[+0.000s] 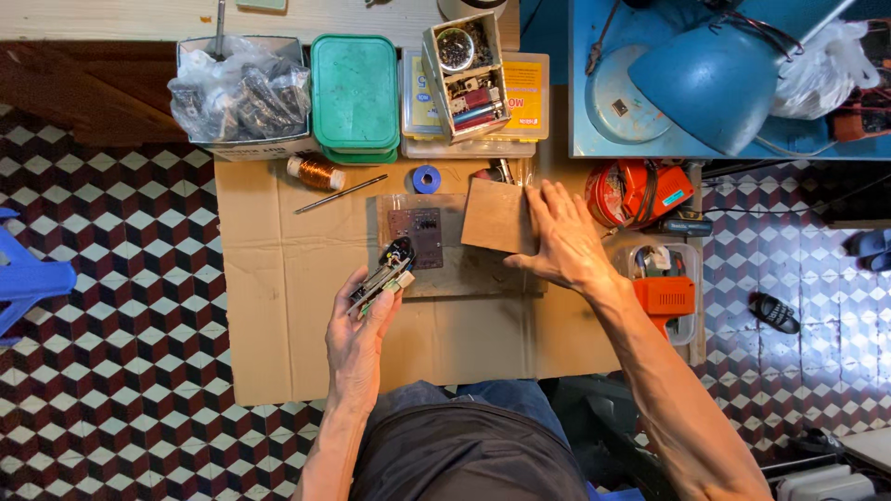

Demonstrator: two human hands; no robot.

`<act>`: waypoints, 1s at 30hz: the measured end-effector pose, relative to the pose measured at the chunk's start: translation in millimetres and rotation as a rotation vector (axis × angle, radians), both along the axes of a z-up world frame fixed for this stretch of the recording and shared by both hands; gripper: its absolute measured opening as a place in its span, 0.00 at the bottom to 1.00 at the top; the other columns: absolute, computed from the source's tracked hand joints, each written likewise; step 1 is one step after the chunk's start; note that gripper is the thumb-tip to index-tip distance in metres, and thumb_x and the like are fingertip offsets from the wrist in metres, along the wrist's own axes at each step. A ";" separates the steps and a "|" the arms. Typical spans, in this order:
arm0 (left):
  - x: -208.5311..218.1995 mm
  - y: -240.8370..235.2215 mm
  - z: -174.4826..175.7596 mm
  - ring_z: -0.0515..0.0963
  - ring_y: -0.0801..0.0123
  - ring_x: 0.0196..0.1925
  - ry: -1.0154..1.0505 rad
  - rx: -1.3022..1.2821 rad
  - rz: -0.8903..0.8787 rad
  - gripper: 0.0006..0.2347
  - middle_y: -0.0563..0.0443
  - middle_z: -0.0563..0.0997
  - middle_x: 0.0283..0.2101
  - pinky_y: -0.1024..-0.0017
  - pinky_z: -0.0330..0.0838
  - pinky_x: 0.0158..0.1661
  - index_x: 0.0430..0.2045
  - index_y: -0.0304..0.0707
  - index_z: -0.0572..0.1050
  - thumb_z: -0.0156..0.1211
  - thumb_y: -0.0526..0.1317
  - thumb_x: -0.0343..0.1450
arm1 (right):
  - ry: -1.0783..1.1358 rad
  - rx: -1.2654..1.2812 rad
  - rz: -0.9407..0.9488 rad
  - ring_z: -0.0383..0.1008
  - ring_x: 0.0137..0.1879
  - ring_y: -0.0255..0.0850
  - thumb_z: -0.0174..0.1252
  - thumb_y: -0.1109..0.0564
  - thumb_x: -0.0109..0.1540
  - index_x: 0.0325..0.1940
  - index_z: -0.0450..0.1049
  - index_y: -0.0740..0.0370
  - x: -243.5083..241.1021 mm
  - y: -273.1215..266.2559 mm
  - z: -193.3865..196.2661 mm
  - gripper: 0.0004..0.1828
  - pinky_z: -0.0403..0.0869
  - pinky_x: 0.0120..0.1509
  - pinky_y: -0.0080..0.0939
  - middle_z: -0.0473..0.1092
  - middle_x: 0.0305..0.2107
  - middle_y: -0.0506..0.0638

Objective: The person prepares a work area by moving items on a cluttered table, then uses a hot air gun to heat a small electronic component mounted on a wooden board. The person handles solder, a multimeter, and various small parts while working on the component.

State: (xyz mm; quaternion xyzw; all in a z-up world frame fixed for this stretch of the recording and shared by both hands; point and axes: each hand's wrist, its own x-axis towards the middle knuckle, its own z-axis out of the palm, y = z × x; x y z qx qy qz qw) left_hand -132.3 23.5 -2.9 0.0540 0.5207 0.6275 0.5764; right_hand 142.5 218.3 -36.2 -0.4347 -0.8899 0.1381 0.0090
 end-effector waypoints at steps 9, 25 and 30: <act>48.0 60.3 -24.3 0.78 0.72 0.53 0.275 0.077 -0.356 0.27 0.49 0.79 0.54 0.76 0.72 0.54 0.62 0.35 0.68 0.68 0.40 0.68 | -0.150 0.089 0.088 0.55 0.72 0.61 0.77 0.53 0.40 0.73 0.53 0.65 -1.6 -5.4 17.2 0.62 0.57 0.73 0.60 0.58 0.64 0.64; 128.6 130.7 -53.6 0.75 0.45 0.57 1.367 0.291 -0.536 0.25 0.34 0.76 0.55 0.56 0.69 0.58 0.54 0.32 0.77 0.72 0.49 0.67 | 0.222 -0.166 -1.325 0.57 0.72 0.61 0.60 0.48 0.58 0.72 0.57 0.61 223.4 -176.3 -41.9 0.40 0.62 0.71 0.56 0.51 0.73 0.61; 131.1 128.9 -79.0 0.73 0.42 0.60 1.523 0.299 -0.509 0.29 0.35 0.75 0.58 0.53 0.67 0.61 0.56 0.35 0.77 0.74 0.52 0.63 | 0.175 -0.413 -1.318 0.54 0.74 0.60 0.67 0.46 0.55 0.73 0.53 0.60 252.0 -163.9 -84.2 0.48 0.58 0.75 0.55 0.56 0.66 0.63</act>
